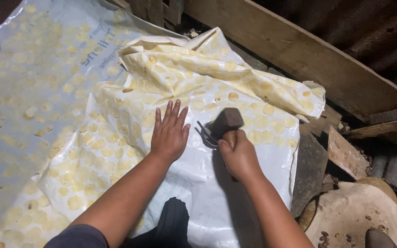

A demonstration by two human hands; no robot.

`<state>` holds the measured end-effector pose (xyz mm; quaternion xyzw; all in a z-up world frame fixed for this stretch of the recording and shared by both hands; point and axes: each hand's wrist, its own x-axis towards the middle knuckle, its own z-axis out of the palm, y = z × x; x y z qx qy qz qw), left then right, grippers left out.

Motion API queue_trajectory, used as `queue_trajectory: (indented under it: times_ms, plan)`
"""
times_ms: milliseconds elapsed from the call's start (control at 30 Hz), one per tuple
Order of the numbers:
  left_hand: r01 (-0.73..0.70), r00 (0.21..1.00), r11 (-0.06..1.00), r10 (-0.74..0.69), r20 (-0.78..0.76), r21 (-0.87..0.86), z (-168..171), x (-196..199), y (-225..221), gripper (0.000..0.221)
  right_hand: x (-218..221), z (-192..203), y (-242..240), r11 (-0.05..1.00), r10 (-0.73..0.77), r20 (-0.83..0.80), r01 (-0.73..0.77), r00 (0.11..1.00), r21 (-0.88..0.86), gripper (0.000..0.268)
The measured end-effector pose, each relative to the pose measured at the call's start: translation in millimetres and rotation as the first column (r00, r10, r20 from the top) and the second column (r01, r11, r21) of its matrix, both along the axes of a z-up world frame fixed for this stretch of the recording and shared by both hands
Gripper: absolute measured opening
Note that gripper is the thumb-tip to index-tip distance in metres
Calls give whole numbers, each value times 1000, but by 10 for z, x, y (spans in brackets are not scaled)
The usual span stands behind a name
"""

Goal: Cracking seeds with a hammer and grinding them with a stone mortar

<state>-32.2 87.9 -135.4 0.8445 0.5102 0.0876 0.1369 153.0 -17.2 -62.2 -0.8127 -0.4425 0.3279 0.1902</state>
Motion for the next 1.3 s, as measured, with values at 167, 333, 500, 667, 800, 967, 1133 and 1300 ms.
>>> queue_trajectory:
  times_ms: [167, 333, 500, 667, 800, 967, 1133, 1300]
  plan:
    - [-20, 992, 972, -9, 123, 236, -313, -35, 43, 55, 262, -318, -825, 993, -115, 106, 117, 988, -20, 45]
    - [-43, 998, 988, 47, -28, 149, -267, 176, -105, 69, 380, -496, -1434, 953, -225, 220, 262, 949, -154, 53]
    - [9, 1000, 986, -13, 23, 169, -482, 245, -229, 94, 582, -281, -1258, 931, -233, 211, 281, 949, -233, 57]
    - [46, 999, 985, -47, 3, 168, -452, 397, -354, 95, 907, 33, -928, 953, -300, 216, 302, 929, 25, 49]
    - [35, 999, 988, -31, -26, 152, -524, 392, -555, 95, 1021, -326, -795, 949, -313, 226, 299, 922, 95, 46]
    - [32, 999, 975, -27, -29, 220, -557, 359, -519, 94, 1297, -657, -842, 943, -318, 210, 285, 924, 174, 51]
    - [1, 985, 997, 12, -173, 80, -310, 363, -523, 93, 1577, 598, -1666, 921, 307, 409, -160, 860, -354, 53]
    - [108, 984, 988, -90, -156, 112, -272, 193, -437, 95, 2681, 618, -3555, 854, 249, 639, 146, 728, -499, 35]
